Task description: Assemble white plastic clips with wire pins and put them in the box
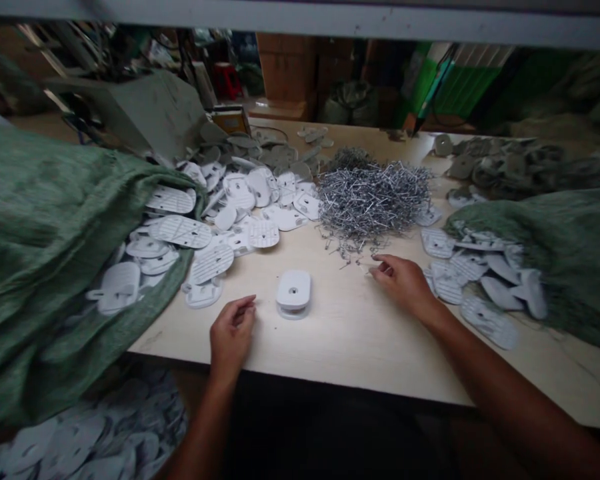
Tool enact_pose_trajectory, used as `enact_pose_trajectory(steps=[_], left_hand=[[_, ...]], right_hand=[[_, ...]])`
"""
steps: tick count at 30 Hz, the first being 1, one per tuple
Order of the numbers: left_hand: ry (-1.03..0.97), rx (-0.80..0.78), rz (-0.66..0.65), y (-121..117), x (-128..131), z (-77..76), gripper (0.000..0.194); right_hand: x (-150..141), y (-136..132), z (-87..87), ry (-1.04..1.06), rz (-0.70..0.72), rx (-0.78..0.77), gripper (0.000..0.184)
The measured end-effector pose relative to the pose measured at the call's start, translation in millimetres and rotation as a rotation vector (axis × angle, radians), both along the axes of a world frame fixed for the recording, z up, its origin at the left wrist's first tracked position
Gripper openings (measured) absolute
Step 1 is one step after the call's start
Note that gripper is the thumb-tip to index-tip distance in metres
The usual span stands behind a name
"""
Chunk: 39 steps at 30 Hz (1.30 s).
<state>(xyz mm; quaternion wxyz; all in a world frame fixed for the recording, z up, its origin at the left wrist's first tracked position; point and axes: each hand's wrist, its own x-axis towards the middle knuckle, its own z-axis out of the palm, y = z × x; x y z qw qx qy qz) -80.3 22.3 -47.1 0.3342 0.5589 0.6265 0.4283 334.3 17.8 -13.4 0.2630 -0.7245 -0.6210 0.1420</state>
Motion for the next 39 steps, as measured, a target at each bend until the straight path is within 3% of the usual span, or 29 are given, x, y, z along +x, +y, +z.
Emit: enact_pose_trajectory(steps=[5,9,13,15,17,19,21,23,26,30,35,39], left_hand=[[-0.016,0.009,-0.012,-1.3,-0.4,1.7,0.041],[-0.059,-0.015,-0.009,-9.3,-2.2,9.2,0.042],[-0.2,-0.134,0.045,-37.8,0.1,20.4,0.048],[-0.248,-0.175,0.047,-57.0,9.8,26.9,0.045],[-0.293,-0.246,-0.061,-72.8,27.1,34.0,0.042],[-0.364,-0.361,-0.251,-80.9,48.8,40.4,0.043],[-0.437,-0.437,-0.405,-81.7,69.1,45.2,0.045],[-0.504,-0.425,-0.458,-78.8,82.9,48.5,0.043],[-0.558,-0.349,-0.407,-76.4,89.0,51.5,0.034],[-0.572,-0.273,-0.309,-79.1,78.6,50.2,0.028],[-0.381,-0.277,-0.286,-77.2,54.2,40.3,0.026],[-0.224,-0.294,-0.35,-72.5,39.9,32.9,0.025]], right_hand=[[-22.8,26.2,-9.7,0.091,-0.097,-0.044,0.041],[-30.8,37.4,-20.9,0.277,-0.114,0.004,0.028],[-32.6,18.0,-17.6,0.412,-0.14,-0.003,0.038],[-39.3,-0.1,-5.8,0.644,-0.13,-0.094,0.042],[-52.0,-18.1,10.7,1.038,-0.05,-0.283,0.041],[-68.4,-32.5,26.8,1.408,0.08,-0.492,0.04],[-84.7,-42.5,37.3,1.592,0.206,-0.637,0.035],[-97.9,-48.8,40.2,1.675,0.284,-0.711,0.03],[-110.5,-53.7,35.0,1.73,0.323,-0.75,0.029],[-120.8,-55.3,26.5,1.716,0.308,-0.809,0.034],[-134.3,-57.9,15.8,1.439,0.181,-0.745,0.048],[-144.8,-63.1,5.3,1.251,0.225,-0.683,0.048]])
